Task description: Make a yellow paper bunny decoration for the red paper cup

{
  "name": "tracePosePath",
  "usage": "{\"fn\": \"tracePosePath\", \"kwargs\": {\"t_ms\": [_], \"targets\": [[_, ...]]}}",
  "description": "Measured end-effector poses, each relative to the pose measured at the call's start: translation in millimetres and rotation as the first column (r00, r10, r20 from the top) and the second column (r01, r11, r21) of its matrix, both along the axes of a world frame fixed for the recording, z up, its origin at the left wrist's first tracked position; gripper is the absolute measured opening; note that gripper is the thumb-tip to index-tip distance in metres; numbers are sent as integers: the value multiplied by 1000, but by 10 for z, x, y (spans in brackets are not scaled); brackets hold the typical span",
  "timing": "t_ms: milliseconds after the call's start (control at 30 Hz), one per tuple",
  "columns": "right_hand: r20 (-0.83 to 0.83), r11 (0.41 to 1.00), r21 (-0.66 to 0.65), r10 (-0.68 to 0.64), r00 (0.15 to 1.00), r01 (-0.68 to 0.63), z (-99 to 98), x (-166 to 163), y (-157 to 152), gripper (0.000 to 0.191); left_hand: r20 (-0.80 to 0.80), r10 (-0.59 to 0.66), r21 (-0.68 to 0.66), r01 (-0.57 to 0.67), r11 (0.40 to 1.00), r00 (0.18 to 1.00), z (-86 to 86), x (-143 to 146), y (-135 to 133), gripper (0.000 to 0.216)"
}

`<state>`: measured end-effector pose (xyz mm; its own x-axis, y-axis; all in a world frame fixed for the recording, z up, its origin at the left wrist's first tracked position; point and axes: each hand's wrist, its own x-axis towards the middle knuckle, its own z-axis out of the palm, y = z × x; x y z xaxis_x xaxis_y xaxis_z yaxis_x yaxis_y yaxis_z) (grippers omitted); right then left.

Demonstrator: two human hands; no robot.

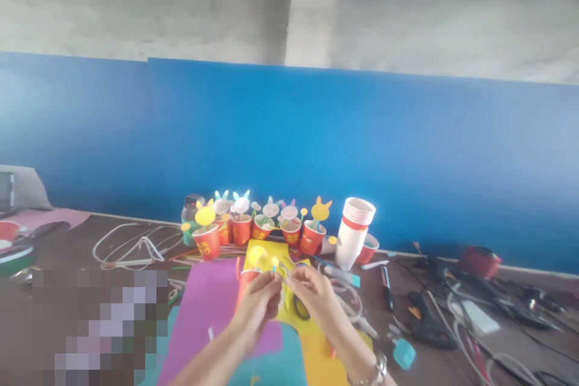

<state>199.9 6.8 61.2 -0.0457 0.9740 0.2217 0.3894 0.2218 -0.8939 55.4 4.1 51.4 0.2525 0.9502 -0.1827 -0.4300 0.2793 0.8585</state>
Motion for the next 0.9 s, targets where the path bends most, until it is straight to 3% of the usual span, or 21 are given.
{"fn": "tracePosePath", "kwargs": {"t_ms": [133, 267, 467, 700, 900], "targets": [[91, 981, 168, -116, 989, 100, -52, -2, 1, 20, -12, 35, 7, -35, 999, 999, -69, 21, 4, 42], [240, 922, 348, -262, 935, 170, -30, 11, -35, 15, -3, 79, 3, -79, 997, 997, -78, 32, 31, 51], [239, 975, 221, -47, 970, -7, -63, -110, -89, 16, 71, 43, -17, -42, 999, 997, -76, 45, 17, 64], [293, 969, 240, -126, 948, 54, -232, -151, -45, 17, 118, 19, -16, -17, 1000, 993, -59, 67, -25, 65], [370, 962, 266, -168, 914, 69, -180, -174, -69, 18, 154, 16, -22, -13, 1000, 988, -83, 88, -19, 64]]}}
